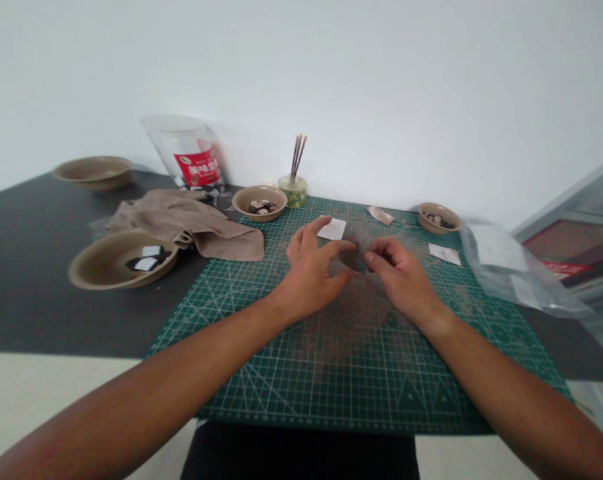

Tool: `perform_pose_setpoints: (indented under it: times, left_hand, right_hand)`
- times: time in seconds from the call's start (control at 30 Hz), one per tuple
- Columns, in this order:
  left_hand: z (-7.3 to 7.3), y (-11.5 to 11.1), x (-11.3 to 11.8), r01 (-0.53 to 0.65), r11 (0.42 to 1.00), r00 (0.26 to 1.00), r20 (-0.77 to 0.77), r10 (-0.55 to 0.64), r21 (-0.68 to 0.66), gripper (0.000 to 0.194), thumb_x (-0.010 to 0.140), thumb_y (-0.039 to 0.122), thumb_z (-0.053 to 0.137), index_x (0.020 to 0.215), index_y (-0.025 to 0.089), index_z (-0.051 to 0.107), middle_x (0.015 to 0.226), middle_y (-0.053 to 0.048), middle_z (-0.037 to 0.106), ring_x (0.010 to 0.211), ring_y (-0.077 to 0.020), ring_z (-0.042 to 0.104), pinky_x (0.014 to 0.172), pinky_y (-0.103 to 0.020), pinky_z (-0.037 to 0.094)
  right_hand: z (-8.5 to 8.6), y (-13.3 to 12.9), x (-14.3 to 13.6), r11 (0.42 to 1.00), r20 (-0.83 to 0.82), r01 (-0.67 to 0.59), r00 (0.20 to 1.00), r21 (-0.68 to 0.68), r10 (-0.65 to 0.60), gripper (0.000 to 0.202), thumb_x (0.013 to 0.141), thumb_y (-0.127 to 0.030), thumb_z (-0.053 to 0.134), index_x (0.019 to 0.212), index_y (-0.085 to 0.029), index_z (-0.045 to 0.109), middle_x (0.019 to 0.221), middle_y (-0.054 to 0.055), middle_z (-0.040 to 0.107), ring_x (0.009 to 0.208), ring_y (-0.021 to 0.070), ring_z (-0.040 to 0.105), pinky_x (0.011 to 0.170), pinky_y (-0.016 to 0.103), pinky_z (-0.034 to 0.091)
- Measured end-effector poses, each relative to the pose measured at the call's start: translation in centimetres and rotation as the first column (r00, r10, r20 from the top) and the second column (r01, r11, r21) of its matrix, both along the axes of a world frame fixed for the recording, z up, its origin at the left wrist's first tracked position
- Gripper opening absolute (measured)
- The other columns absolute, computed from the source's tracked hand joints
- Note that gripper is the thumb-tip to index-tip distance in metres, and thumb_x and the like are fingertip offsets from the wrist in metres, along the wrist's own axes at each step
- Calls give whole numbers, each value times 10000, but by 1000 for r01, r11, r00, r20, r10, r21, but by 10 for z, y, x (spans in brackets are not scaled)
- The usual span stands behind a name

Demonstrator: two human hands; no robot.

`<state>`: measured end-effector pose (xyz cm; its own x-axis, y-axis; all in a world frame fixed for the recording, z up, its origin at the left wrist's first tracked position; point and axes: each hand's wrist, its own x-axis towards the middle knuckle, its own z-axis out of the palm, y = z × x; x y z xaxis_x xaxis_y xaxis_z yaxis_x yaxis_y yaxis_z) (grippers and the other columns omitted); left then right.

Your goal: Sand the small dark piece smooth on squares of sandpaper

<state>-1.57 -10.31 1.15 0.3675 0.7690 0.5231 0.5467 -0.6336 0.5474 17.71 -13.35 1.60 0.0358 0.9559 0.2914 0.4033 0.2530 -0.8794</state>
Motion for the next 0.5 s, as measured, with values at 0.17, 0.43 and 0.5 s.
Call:
perform_pose_setpoints:
  times: [0.17,0.43,0.5]
  left_hand:
    - [-2,0,1,-30,1000,999,11,30,-5,142,797,314,755,779,203,668,1412,-92,474,1360,-345,364,1130,-546,278]
    - [-1,-1,0,-17,1000,999,48,17,-10,177,798,356,768,783,203,681,1406,-104,476,1364,-342,368,1135,-546,261]
    - [0,-1,0,-21,1000,999,38,21,-13,186,810,314,749,710,193,649,1393,-94,496,1360,-337,374,1133,-539,261]
  right_hand:
    - [0,0,0,1000,2,5,1000,0,-5,89,893,-298,613,934,-219,604,791,-19,594,747,162,557,711,312,427]
    - [0,0,0,1000,15,28,999,13,-28,94,891,-302,616,929,-216,610,794,-18,592,740,159,552,704,309,425]
    - [0,0,0,1000,14,20,1000,5,-20,95,890,-307,619,925,-220,606,782,-20,585,731,159,546,691,305,424]
